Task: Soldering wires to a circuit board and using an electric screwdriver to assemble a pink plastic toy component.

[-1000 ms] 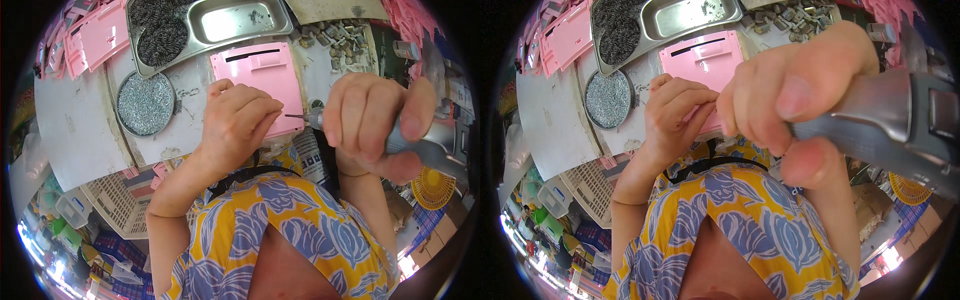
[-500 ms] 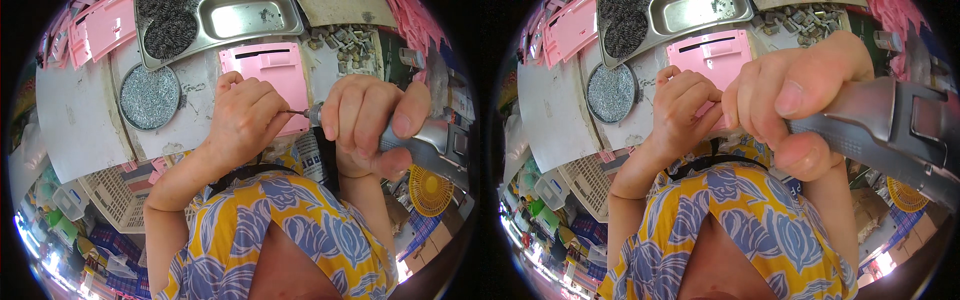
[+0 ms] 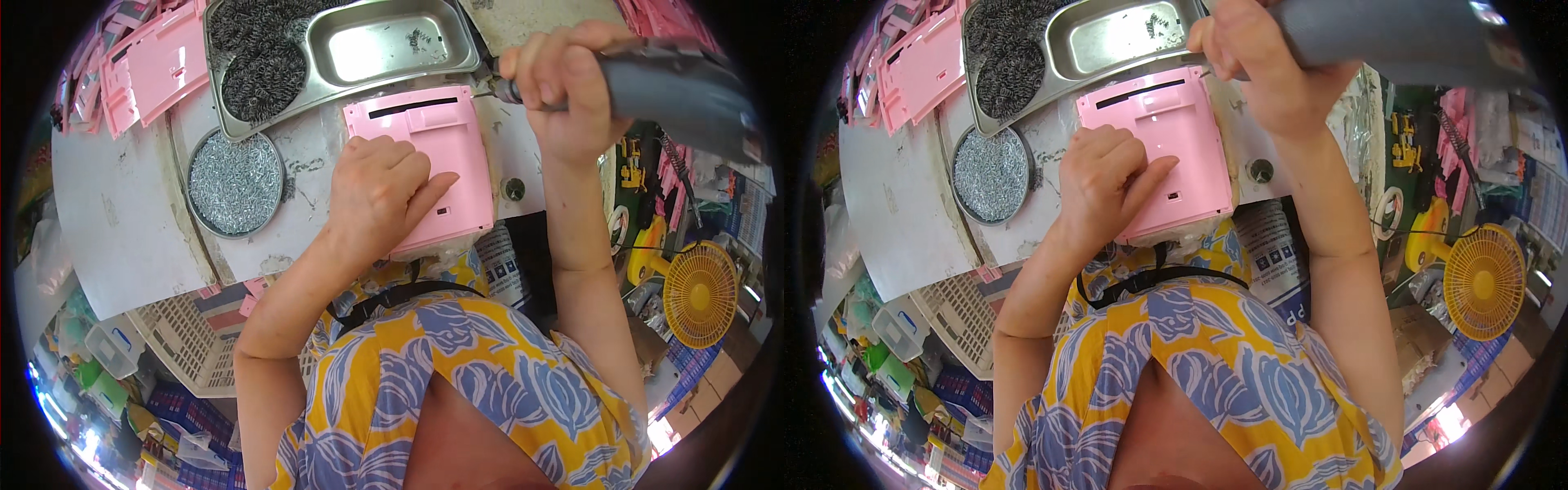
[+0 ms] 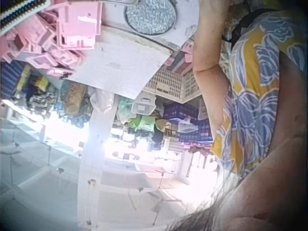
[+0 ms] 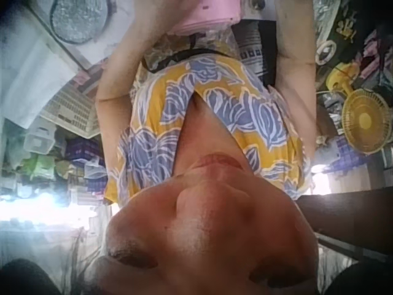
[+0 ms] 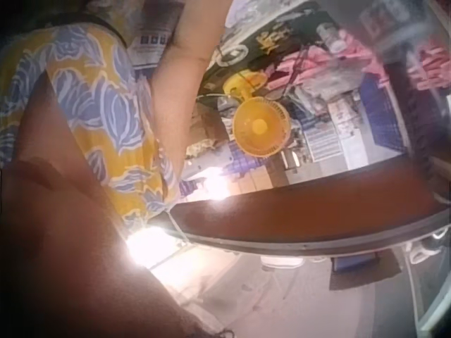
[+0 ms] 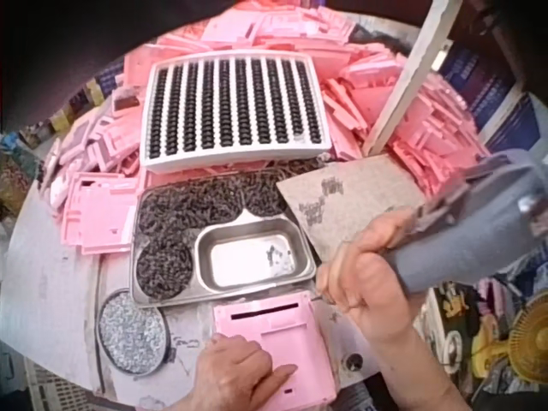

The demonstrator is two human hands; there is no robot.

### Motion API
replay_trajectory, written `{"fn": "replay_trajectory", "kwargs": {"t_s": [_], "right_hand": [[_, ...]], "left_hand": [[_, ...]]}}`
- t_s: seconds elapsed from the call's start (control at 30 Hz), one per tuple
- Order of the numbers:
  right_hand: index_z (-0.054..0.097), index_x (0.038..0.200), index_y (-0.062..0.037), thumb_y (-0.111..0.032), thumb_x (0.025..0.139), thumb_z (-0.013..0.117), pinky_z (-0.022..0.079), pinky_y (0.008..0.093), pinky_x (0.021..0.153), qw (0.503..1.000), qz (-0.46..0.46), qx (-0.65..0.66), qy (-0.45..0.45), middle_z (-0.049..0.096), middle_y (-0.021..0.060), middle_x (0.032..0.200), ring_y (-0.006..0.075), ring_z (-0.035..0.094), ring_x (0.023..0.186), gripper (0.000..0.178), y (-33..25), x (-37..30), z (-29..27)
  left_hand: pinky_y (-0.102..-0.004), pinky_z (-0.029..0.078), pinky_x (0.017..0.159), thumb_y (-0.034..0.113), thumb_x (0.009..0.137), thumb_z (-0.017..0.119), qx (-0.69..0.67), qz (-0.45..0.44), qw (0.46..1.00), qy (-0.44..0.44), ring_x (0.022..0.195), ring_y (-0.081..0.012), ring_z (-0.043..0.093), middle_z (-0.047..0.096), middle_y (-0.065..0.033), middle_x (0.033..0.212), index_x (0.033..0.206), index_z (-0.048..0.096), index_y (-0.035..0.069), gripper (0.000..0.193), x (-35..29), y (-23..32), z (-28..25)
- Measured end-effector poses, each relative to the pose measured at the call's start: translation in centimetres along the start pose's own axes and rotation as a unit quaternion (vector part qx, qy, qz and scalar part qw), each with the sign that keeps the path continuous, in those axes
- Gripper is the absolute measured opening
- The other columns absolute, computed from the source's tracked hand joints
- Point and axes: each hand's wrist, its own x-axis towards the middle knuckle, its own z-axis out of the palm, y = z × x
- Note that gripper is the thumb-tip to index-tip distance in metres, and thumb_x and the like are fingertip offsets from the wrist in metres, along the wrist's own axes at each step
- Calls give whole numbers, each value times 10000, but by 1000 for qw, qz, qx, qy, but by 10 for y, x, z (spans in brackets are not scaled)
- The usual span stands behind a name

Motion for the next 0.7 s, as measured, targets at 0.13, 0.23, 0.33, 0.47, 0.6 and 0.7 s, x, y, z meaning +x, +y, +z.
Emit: {"fn": "replay_trajectory", "kwargs": {"t_s": [0.13, 0.23, 0.33, 0.47, 0.6, 0.7], "right_hand": [[501, 1144, -73, -82, 1007, 546, 505, 394, 674, 1000, 15, -19, 4, 445, 16, 658, 138, 442, 552, 144, 14, -3, 0], [476, 1051, -76, -64, 1000, 551, 508, 394, 672, 999, 36, -16, -10, 446, 16, 659, 136, 447, 551, 91, 19, -4, 2], [458, 1004, -84, -70, 995, 561, 507, 387, 671, 998, 56, -30, -3, 444, 18, 656, 138, 446, 546, 105, 18, -2, 8], [480, 1031, -115, -161, 996, 606, 502, 361, 661, 992, 74, -89, -45, 467, 3, 649, 132, 454, 537, 139, 5, -2, -8], [509, 1085, -185, -337, 993, 671, 503, 311, 629, 985, 79, 138, -66, 508, -53, 646, 98, 478, 531, 240, -45, 15, 39], [511, 1108, -212, -406, 981, 684, 504, 289, 603, 985, 128, 84, -83, 518, -77, 644, 80, 481, 520, 290, -49, 13, 62]], "left_hand": [[-376, 373, 618, 134, 775, 806, -15, -4, 1000, -18, 612, -232, 514, 527, -33, 657, 680, 543, 99, 282, -3, -1, -2], [-378, 372, 619, 111, 770, 800, -49, -25, 998, -6, 619, -231, 519, 535, -27, 662, 695, 563, 101, 248, -4, -1, -2], [-368, 383, 630, 83, 756, 805, -81, -35, 996, -15, 638, -231, 542, 581, -27, 696, 731, 600, 97, 207, -5, 0, -7], [-358, 440, 668, 43, 745, 807, -105, -27, 994, 4, 709, -239, 609, 665, -48, 791, 825, 670, 81, 163, -8, -4, -10], [-366, 479, 695, 47, 761, 801, -96, -17, 993, 61, 769, -239, 651, 694, -51, 841, 894, 703, 77, 168, -14, -3, -8], [-371, 487, 695, 58, 766, 801, -86, -18, 993, 82, 777, -237, 656, 689, -45, 828, 901, 706, 78, 166, -11, -3, -11]]}}
